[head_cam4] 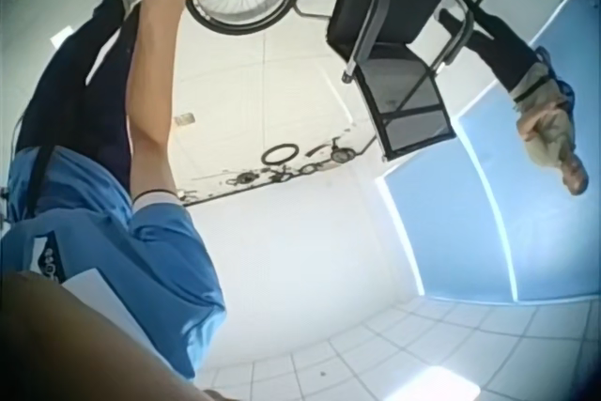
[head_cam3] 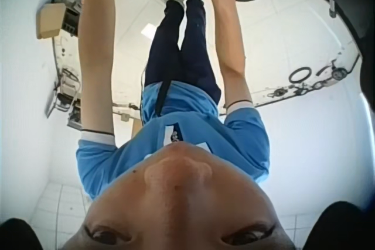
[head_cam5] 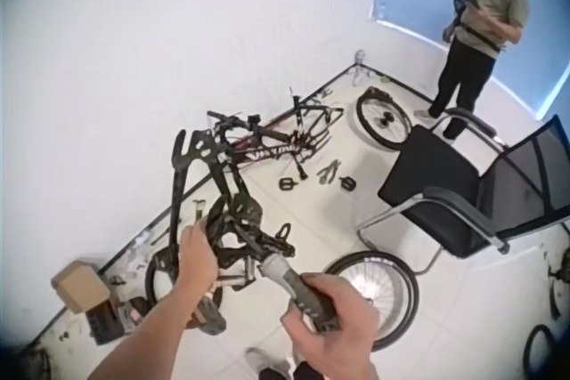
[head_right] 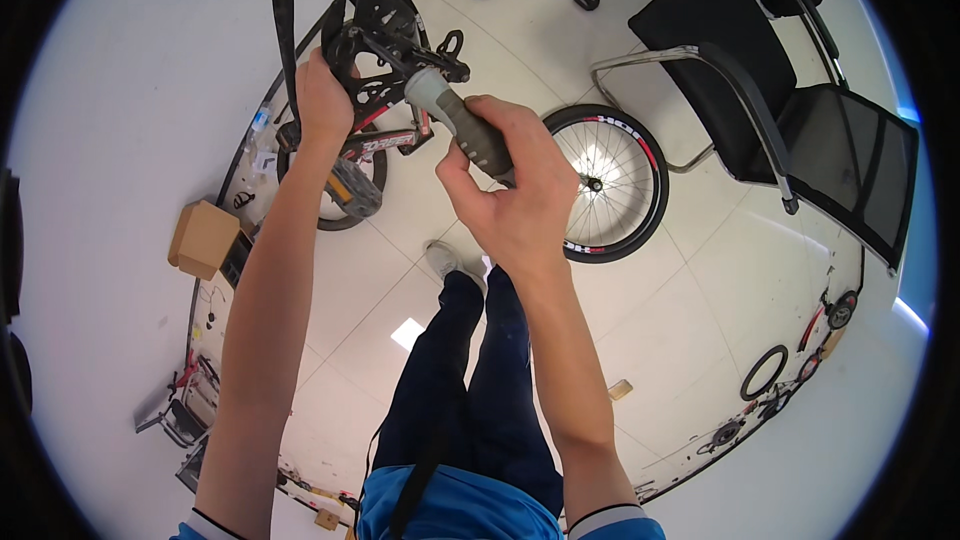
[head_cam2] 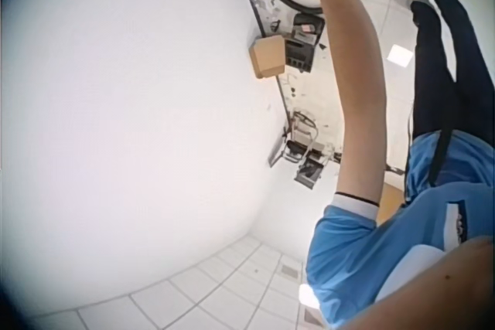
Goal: The person assembles a bicycle frame by attaching the crankset and tightening bolts with a screwdriver. They work on the bottom bracket area, adjusting components and securing parts while seated on a chair in a workshop.
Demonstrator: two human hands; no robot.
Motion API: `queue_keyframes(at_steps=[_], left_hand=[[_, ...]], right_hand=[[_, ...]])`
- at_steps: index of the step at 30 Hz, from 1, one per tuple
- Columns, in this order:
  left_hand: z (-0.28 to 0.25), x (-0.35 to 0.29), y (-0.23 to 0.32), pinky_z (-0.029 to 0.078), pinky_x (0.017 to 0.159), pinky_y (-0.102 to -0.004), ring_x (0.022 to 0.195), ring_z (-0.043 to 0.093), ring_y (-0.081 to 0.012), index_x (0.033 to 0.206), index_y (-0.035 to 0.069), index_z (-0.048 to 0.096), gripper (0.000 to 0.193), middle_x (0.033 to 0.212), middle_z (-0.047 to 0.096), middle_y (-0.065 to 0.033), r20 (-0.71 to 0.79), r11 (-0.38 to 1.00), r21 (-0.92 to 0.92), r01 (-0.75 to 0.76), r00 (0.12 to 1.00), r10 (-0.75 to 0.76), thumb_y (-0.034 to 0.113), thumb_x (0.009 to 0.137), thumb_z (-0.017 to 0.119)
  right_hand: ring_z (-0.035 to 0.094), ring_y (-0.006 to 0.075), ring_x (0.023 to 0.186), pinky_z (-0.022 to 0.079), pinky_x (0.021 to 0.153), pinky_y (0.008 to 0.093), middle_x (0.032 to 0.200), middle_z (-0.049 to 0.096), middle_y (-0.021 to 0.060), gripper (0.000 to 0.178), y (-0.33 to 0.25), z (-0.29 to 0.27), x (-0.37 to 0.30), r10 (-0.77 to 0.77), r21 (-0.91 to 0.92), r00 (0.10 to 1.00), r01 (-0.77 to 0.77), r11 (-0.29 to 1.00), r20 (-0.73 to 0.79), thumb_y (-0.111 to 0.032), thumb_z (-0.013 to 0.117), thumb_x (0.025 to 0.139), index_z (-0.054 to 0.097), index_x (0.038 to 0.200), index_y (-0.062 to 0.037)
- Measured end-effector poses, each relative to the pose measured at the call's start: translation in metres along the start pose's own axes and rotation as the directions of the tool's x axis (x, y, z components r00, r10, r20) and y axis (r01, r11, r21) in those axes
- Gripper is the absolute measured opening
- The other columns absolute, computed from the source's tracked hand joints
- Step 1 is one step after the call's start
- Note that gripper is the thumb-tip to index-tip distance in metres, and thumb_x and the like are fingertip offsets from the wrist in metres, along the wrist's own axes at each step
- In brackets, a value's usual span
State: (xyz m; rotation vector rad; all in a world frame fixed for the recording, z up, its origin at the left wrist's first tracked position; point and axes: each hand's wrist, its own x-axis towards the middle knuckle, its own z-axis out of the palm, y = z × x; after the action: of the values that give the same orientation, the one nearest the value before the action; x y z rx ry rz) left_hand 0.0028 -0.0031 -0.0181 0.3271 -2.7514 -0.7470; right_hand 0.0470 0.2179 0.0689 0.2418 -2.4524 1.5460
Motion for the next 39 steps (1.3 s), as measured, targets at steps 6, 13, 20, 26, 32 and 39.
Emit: queue_keyframes(at_steps=[6,13,20,26,32,39], left_hand=[[0.001,0.009,0.008,0.046,0.081,-0.0412,0.094,0.056,-0.0346,0.125,0.005,0.053,0.039,0.096,0.058,-0.0189,0.046,0.995,-0.038,0.095,0.995,-0.093,0.007,0.086,0.056],[0.009,0.014,0.005,0.047,0.082,-0.041,0.095,0.057,-0.0338,0.125,0.008,0.054,0.039,0.098,0.058,-0.0185,0.106,0.99,-0.065,0.126,0.987,-0.119,0.009,0.086,0.056],[0.017,0.023,-0.001,0.048,0.079,-0.0422,0.095,0.057,-0.0366,0.122,0.009,0.055,0.036,0.098,0.059,-0.0194,0.13,0.984,-0.115,0.133,0.984,-0.118,0.008,0.086,0.056],[0.015,0.03,0.002,0.049,0.076,-0.0438,0.093,0.059,-0.037,0.12,0.01,0.055,0.035,0.1,0.06,-0.0191,0.112,0.986,-0.128,0.107,0.989,-0.093,0.009,0.085,0.057],[0.014,0.035,-0.002,0.049,0.075,-0.0438,0.092,0.06,-0.0355,0.119,0.01,0.056,0.033,0.1,0.061,-0.0183,0.1,0.997,-0.076,0.02,0.995,-0.013,0.009,0.086,0.056],[0.014,0.037,-0.001,0.05,0.075,-0.0441,0.091,0.061,-0.0351,0.117,0.01,0.057,0.031,0.098,0.062,-0.0175,0.048,0.998,-0.05,-0.03,0.998,0.033,0.011,0.086,0.056]], right_hand=[[0.064,0.0148,0.076,0.051,0.07,0.0243,0.091,0.068,0.0081,0.029,0.004,0.005,0.004,-0.064,-0.038,0.997,0.063,0.997,-0.033,-0.004,0.072,0.072,0.064,0.1,-0.0011],[0.066,0.02,0.077,0.053,0.071,0.0265,0.093,0.069,0.0098,0.031,0.005,0.002,0.007,-0.187,-0.172,0.981,0.176,0.969,-0.054,-0.002,0.072,0.069,0.064,0.099,-0.0015],[0.067,0.0222,0.078,0.054,0.07,0.0272,0.094,0.069,0.0114,0.033,0.004,0.003,0.016,-0.251,-0.179,0.968,0.247,0.952,0.003,0.001,0.073,0.067,0.064,0.098,-0.0009],[0.068,0.0199,0.078,0.054,0.069,0.0257,0.094,0.069,0.012,0.033,0.002,0.006,0.015,-0.229,-0.195,0.973,0.22,0.956,-0.025,0.002,0.072,0.068,0.064,0.1,-0.0004],[0.066,0.0128,0.073,0.053,0.066,0.0226,0.093,0.068,0.01,0.032,0.003,0.004,0.019,-0.235,-0.222,0.97,0.217,0.951,-0.061,0.001,0.072,0.07,0.064,0.101,-0.0006],[0.065,0.0125,0.072,0.052,0.063,0.022,0.092,0.068,0.0089,0.032,0.006,0.005,0.024,-0.24,-0.214,0.97,0.227,0.95,-0.033,0.001,0.072,0.07,0.064,0.102,-0.0009]])
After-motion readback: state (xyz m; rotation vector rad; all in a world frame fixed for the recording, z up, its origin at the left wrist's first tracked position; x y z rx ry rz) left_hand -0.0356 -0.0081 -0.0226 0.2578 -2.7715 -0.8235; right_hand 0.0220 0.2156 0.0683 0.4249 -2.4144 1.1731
